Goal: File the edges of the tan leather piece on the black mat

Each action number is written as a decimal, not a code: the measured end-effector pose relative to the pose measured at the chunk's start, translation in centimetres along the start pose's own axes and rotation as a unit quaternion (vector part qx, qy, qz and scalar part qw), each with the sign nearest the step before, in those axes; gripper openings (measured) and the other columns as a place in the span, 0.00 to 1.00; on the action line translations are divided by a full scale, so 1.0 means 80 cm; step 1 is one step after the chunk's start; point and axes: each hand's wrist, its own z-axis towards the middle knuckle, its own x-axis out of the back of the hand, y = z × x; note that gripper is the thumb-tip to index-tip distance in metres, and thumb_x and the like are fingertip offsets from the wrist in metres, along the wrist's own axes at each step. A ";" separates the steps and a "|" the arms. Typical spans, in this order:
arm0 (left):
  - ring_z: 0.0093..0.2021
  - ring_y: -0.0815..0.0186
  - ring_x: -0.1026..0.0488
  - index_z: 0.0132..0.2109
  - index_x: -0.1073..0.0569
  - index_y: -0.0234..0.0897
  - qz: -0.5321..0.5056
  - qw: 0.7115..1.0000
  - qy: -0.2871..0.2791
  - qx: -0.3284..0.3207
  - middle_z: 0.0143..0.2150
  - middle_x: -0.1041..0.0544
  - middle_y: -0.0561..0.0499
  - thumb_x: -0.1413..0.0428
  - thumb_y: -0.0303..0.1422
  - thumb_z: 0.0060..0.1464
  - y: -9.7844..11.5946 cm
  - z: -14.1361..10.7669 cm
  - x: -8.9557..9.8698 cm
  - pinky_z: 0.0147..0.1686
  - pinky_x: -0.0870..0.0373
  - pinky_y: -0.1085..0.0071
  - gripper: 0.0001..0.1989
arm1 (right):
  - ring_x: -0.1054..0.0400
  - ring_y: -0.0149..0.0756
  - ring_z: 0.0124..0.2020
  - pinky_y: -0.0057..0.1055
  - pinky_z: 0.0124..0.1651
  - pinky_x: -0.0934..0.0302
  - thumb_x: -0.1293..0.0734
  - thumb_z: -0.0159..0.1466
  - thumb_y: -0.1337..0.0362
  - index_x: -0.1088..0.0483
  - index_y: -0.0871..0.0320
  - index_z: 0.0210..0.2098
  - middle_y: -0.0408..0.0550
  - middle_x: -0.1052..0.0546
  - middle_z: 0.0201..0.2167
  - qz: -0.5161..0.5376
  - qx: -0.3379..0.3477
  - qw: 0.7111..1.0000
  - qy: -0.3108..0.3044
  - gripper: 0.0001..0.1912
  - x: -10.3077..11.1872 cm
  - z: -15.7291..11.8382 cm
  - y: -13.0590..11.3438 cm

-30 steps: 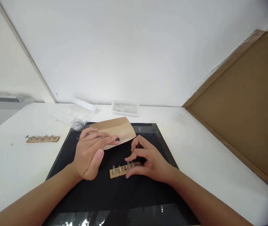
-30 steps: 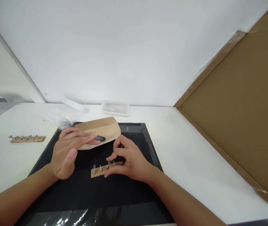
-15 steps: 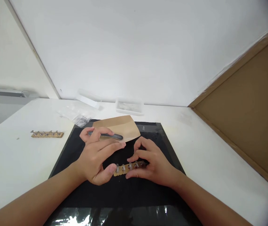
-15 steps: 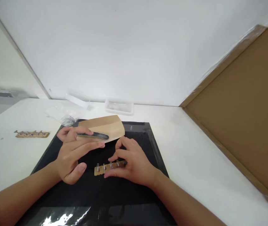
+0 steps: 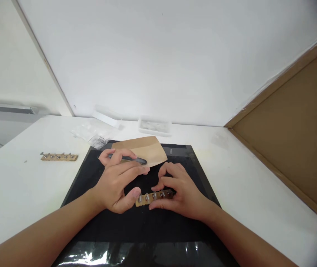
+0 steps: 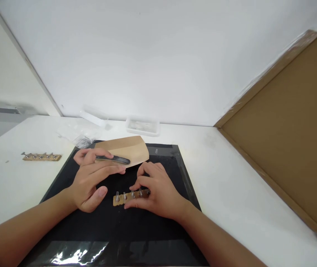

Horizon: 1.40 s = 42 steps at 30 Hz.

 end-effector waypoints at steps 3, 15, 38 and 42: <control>0.55 0.44 0.26 0.55 0.21 0.43 -0.019 1.000 0.008 0.004 0.46 0.15 0.46 0.46 0.37 0.55 0.001 -0.001 -0.001 0.60 0.41 0.43 0.21 | 0.32 0.37 0.40 0.37 0.44 0.45 0.20 0.53 0.45 0.22 0.53 0.35 0.45 0.27 0.38 0.007 -0.007 1.000 -0.005 0.21 -0.001 0.000 0.001; 0.52 0.45 0.26 0.52 0.20 0.43 -0.016 0.999 0.028 0.020 0.39 0.15 0.48 0.47 0.36 0.54 0.009 0.002 -0.004 0.61 0.50 0.44 0.20 | 0.34 0.37 0.41 0.38 0.45 0.48 0.21 0.55 0.46 0.23 0.53 0.35 0.43 0.28 0.37 0.027 -0.020 0.999 -0.032 0.20 0.000 -0.001 -0.001; 0.50 0.51 0.25 0.52 0.22 0.41 0.041 0.998 0.036 -0.019 0.42 0.16 0.49 0.46 0.28 0.58 0.003 0.000 -0.007 0.54 0.40 0.47 0.16 | 0.33 0.37 0.42 0.38 0.48 0.49 0.22 0.58 0.47 0.23 0.52 0.40 0.44 0.27 0.38 0.003 0.012 0.999 -0.033 0.18 0.003 0.000 0.001; 0.50 0.50 0.25 0.53 0.23 0.40 0.039 0.999 0.023 -0.018 0.43 0.16 0.48 0.46 0.27 0.58 0.002 -0.001 -0.007 0.54 0.39 0.46 0.17 | 0.33 0.38 0.42 0.38 0.48 0.49 0.22 0.58 0.47 0.23 0.52 0.41 0.44 0.27 0.39 -0.007 0.008 0.999 -0.040 0.19 0.004 0.000 -0.001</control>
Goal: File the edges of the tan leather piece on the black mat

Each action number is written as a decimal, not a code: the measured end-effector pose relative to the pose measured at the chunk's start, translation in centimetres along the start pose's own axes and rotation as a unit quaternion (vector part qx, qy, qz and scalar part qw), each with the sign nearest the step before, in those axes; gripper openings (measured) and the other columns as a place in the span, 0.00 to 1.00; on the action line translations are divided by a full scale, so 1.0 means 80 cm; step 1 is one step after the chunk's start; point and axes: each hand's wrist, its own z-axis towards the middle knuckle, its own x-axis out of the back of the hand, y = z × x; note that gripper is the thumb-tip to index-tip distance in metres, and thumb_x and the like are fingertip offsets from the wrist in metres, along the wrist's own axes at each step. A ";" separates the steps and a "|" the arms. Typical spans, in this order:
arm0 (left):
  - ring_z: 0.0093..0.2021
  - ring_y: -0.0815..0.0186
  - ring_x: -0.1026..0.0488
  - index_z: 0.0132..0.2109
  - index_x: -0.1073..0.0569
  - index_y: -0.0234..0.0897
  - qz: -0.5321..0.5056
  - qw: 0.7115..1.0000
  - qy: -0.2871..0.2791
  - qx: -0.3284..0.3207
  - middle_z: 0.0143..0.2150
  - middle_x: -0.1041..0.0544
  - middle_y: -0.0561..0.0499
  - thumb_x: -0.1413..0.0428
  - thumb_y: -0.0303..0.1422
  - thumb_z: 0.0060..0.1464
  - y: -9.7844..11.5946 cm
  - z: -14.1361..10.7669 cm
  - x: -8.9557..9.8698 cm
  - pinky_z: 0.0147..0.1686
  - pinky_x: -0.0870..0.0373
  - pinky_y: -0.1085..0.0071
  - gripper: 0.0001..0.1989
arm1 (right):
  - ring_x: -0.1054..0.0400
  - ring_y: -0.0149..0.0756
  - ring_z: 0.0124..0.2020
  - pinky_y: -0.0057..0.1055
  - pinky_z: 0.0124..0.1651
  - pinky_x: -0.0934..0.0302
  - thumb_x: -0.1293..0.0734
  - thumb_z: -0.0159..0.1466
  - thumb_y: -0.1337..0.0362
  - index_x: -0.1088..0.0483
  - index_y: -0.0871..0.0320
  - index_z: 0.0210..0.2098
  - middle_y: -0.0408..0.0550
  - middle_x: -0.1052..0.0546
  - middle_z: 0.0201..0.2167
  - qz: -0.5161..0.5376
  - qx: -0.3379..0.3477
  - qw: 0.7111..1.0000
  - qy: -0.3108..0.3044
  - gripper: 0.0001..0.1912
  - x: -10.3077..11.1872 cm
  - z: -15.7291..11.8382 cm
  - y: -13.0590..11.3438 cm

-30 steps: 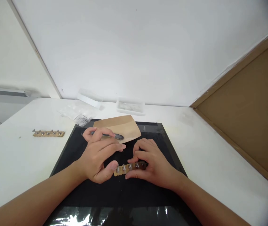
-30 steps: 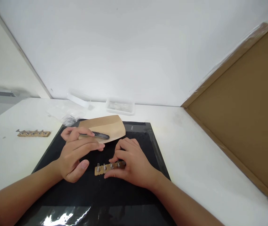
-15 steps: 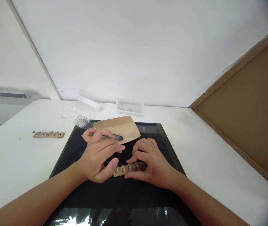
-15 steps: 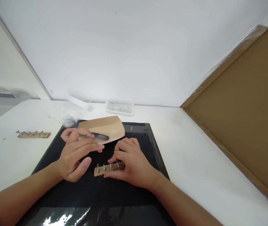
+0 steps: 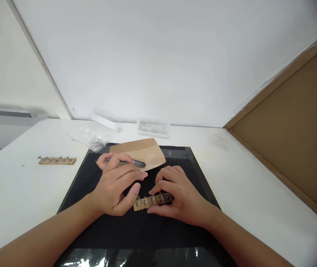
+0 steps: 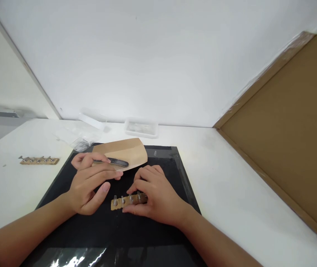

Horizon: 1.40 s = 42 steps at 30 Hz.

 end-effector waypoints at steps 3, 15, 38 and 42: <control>0.50 0.50 0.25 0.54 0.23 0.40 -0.009 1.000 -0.002 -0.003 0.43 0.16 0.48 0.47 0.28 0.58 -0.001 0.000 0.000 0.54 0.38 0.46 0.18 | 0.33 0.39 0.43 0.39 0.48 0.48 0.22 0.57 0.45 0.24 0.51 0.42 0.45 0.27 0.40 -0.006 -0.005 1.000 -0.009 0.21 0.000 0.000 -0.001; 0.49 0.51 0.25 0.54 0.22 0.41 -0.009 1.000 0.005 0.000 0.40 0.17 0.49 0.50 0.29 0.61 -0.002 0.000 0.001 0.54 0.39 0.45 0.18 | 0.32 0.41 0.46 0.38 0.50 0.41 0.20 0.53 0.46 0.23 0.49 0.48 0.46 0.27 0.45 -0.008 -0.082 0.986 -0.147 0.27 0.048 -0.010 0.016; 0.48 0.52 0.27 0.48 0.21 0.39 -0.003 1.000 0.023 -0.008 0.35 0.18 0.49 0.57 0.27 0.67 -0.001 0.005 0.002 0.53 0.47 0.49 0.18 | 0.31 0.34 0.34 0.33 0.38 0.36 0.28 0.65 0.55 0.30 0.54 0.33 0.43 0.26 0.33 -0.012 -0.149 0.989 -0.008 0.11 0.121 -0.073 0.028; 0.49 0.53 0.28 0.48 0.22 0.40 0.002 1.000 0.027 0.008 0.35 0.19 0.50 0.58 0.26 0.69 0.001 0.004 0.001 0.53 0.50 0.50 0.19 | 0.31 0.36 0.31 0.38 0.37 0.36 0.28 0.65 0.48 0.30 0.54 0.28 0.46 0.27 0.29 -0.078 -0.257 0.960 0.074 0.18 0.157 -0.181 0.028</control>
